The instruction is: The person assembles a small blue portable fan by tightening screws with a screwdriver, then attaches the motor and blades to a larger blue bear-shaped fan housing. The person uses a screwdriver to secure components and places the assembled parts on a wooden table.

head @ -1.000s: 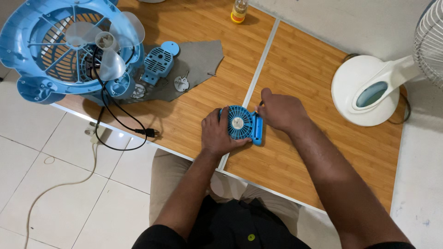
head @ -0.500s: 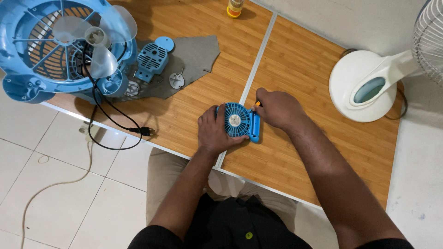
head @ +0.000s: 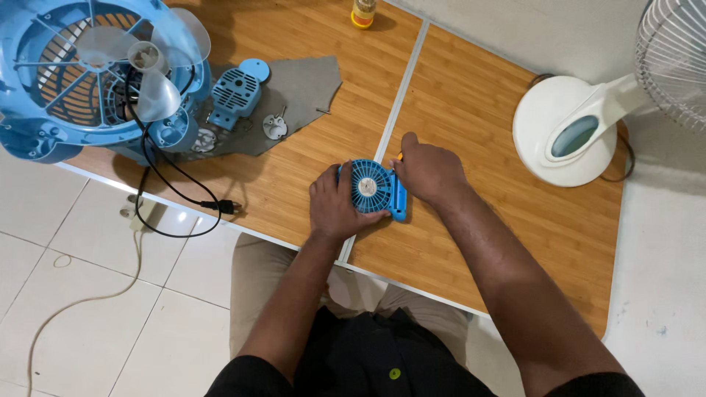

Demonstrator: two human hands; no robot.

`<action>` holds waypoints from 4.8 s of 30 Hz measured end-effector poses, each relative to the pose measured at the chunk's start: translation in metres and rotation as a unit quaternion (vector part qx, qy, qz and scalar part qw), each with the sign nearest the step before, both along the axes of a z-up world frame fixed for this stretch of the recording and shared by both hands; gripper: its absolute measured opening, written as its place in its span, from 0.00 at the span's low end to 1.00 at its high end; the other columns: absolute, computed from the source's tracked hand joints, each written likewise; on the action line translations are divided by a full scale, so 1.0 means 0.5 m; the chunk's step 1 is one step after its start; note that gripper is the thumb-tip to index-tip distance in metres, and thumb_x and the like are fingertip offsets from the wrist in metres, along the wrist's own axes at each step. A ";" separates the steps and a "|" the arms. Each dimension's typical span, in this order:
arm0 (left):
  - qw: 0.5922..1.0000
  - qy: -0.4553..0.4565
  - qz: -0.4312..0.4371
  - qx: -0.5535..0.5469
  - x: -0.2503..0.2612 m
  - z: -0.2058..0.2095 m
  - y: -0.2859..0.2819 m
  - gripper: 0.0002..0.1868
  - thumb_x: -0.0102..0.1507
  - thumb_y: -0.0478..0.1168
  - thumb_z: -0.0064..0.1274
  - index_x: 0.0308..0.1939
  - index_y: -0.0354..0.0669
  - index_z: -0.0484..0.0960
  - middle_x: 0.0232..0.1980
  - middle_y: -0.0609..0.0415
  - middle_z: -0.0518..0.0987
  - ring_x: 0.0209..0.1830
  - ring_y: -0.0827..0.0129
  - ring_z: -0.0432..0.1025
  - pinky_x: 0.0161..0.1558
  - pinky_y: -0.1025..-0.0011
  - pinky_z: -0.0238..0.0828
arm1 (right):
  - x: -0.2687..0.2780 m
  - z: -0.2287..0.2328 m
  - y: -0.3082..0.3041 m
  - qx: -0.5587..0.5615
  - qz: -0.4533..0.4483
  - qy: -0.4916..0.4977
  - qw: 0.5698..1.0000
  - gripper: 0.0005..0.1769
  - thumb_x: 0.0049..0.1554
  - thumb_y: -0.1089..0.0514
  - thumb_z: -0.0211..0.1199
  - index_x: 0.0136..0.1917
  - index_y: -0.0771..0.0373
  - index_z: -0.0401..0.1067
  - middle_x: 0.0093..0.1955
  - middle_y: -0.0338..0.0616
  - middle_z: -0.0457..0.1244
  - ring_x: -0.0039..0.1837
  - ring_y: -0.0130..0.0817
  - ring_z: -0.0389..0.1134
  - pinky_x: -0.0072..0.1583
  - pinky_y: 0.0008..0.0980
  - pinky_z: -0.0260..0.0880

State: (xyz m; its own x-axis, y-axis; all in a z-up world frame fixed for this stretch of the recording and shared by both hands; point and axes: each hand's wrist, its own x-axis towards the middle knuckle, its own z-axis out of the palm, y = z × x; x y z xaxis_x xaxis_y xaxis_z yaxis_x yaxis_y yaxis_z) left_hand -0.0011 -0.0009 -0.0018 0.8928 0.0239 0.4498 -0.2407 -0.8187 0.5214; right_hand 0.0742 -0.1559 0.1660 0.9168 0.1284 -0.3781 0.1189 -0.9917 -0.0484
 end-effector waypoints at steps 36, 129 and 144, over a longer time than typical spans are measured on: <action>0.994 0.067 -0.067 -0.055 -0.018 0.005 0.038 0.67 0.38 0.66 0.76 0.72 0.36 0.63 0.68 0.33 0.65 0.68 0.40 0.62 0.66 0.46 0.58 | -0.182 -0.246 -0.226 0.314 -0.113 -0.280 0.900 0.20 0.62 0.56 0.61 0.67 0.57 0.72 0.59 0.52 0.68 0.58 0.48 0.71 0.57 0.42 0.72; 0.907 0.044 0.064 -0.414 0.505 0.107 0.168 0.20 0.70 0.38 0.50 0.65 0.34 0.77 0.59 0.44 0.83 0.58 0.64 0.79 0.58 0.68 0.74 | 0.433 -0.305 0.117 0.722 -0.103 -0.059 0.681 0.25 0.61 0.65 0.64 0.70 0.67 0.65 0.55 0.38 0.68 0.54 0.25 0.69 0.55 0.27 0.72; 0.890 -0.010 0.075 -0.449 0.670 -0.028 0.215 0.27 0.71 0.33 0.45 0.74 0.29 0.63 0.71 0.36 0.74 0.71 0.57 0.70 0.68 0.67 0.65 | 0.583 -0.381 0.211 0.728 -0.062 -0.048 0.681 0.35 0.62 0.73 0.54 0.79 0.68 0.48 0.77 0.53 0.57 0.77 0.39 0.60 0.76 0.37 0.60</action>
